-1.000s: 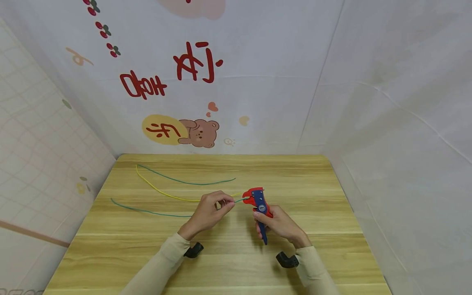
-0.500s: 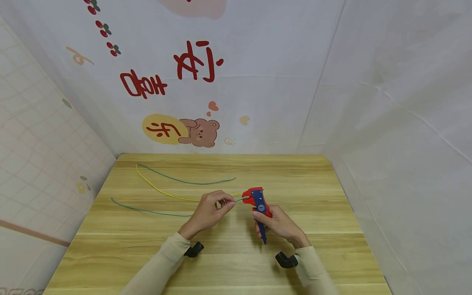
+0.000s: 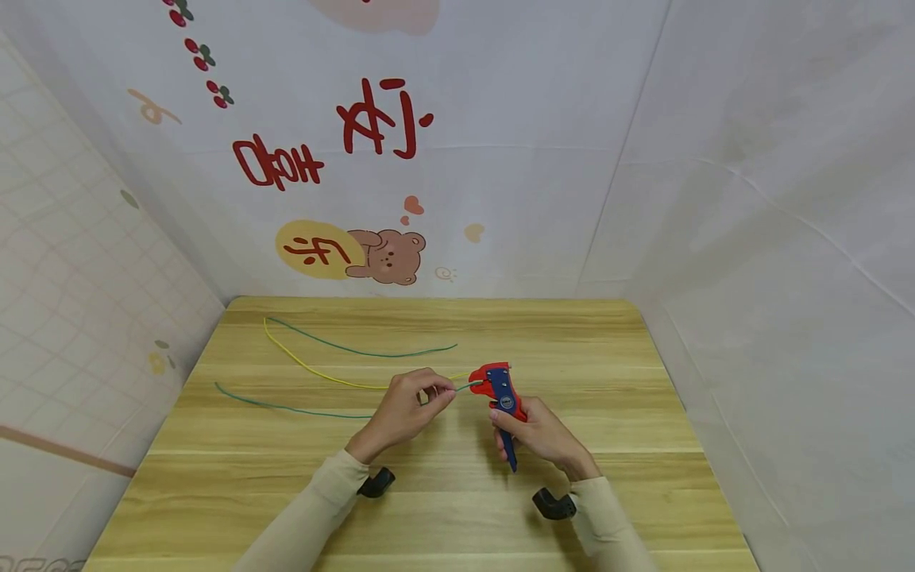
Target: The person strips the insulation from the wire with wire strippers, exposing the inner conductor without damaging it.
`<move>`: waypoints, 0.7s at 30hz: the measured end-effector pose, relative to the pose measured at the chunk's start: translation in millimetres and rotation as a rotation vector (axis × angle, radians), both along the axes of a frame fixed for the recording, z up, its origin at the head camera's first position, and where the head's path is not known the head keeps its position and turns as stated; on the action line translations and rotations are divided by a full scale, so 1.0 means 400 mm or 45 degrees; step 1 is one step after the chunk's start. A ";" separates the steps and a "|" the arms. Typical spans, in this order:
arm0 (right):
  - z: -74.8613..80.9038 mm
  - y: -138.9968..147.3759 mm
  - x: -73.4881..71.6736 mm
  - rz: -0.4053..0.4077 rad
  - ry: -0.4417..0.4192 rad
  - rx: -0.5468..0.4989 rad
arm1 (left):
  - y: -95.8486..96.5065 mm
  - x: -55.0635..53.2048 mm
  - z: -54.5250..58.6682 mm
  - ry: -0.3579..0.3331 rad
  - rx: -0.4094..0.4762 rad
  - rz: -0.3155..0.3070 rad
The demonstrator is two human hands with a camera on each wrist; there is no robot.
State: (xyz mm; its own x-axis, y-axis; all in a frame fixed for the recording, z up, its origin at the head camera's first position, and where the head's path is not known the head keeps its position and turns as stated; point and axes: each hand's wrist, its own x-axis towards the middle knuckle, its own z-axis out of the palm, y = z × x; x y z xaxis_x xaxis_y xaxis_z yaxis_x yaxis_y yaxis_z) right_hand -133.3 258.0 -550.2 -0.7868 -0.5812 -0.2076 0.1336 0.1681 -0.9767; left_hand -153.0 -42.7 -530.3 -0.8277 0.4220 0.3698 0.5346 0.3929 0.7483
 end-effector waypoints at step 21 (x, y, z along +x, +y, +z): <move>-0.009 -0.011 0.003 -0.075 0.050 0.081 | 0.003 -0.010 0.001 0.012 -0.016 0.007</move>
